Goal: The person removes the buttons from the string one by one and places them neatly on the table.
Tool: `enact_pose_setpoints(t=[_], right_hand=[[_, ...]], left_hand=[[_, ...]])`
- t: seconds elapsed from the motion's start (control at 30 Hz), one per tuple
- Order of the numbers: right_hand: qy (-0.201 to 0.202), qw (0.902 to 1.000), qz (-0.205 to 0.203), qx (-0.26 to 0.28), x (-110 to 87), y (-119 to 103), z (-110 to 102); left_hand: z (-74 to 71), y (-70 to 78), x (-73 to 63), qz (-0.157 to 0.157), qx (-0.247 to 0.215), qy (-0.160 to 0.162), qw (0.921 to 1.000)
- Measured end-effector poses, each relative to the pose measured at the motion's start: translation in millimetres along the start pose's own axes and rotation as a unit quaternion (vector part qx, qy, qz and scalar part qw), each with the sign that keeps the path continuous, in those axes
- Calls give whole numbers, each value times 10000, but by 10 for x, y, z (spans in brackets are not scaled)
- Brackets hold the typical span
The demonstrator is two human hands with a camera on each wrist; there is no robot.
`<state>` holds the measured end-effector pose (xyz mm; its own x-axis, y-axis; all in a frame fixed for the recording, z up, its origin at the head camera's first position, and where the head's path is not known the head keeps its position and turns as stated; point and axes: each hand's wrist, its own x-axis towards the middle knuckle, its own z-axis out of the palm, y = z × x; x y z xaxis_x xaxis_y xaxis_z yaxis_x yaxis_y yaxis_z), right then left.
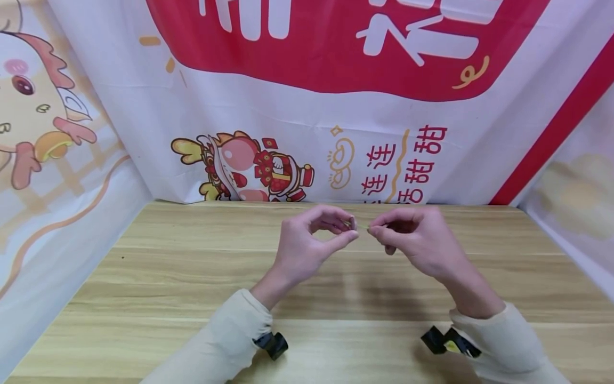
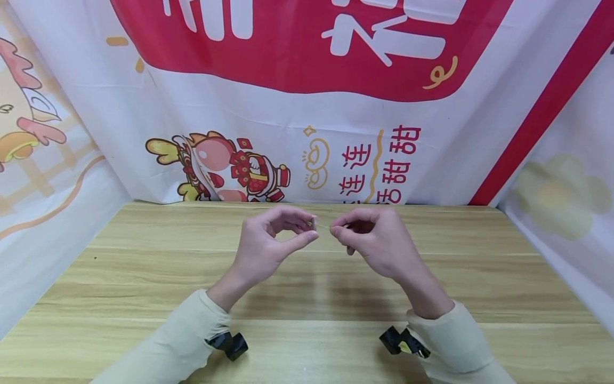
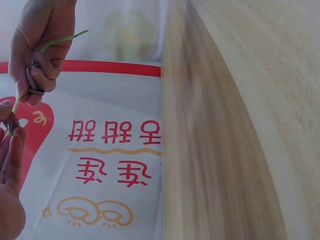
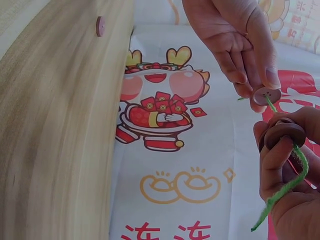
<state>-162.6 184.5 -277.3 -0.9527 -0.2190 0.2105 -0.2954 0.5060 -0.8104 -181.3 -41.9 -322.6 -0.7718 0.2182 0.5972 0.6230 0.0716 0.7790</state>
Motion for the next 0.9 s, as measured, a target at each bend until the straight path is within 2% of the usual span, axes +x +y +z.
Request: enact_pose_setpoints(t=[0.43,0.7,0.9], right_hand=[[72,9999,116,-20,-5,-13,-57],[103,9999,86,-17,-13,-17,-86],[117,9998,123,-39,-13,-7,-101]], left_hand=[[-86,-11,32,-17,108,134,9999],[-125,-11,58,20,-133,244,9996],[-145,-16,62,22,-139,243,9996]])
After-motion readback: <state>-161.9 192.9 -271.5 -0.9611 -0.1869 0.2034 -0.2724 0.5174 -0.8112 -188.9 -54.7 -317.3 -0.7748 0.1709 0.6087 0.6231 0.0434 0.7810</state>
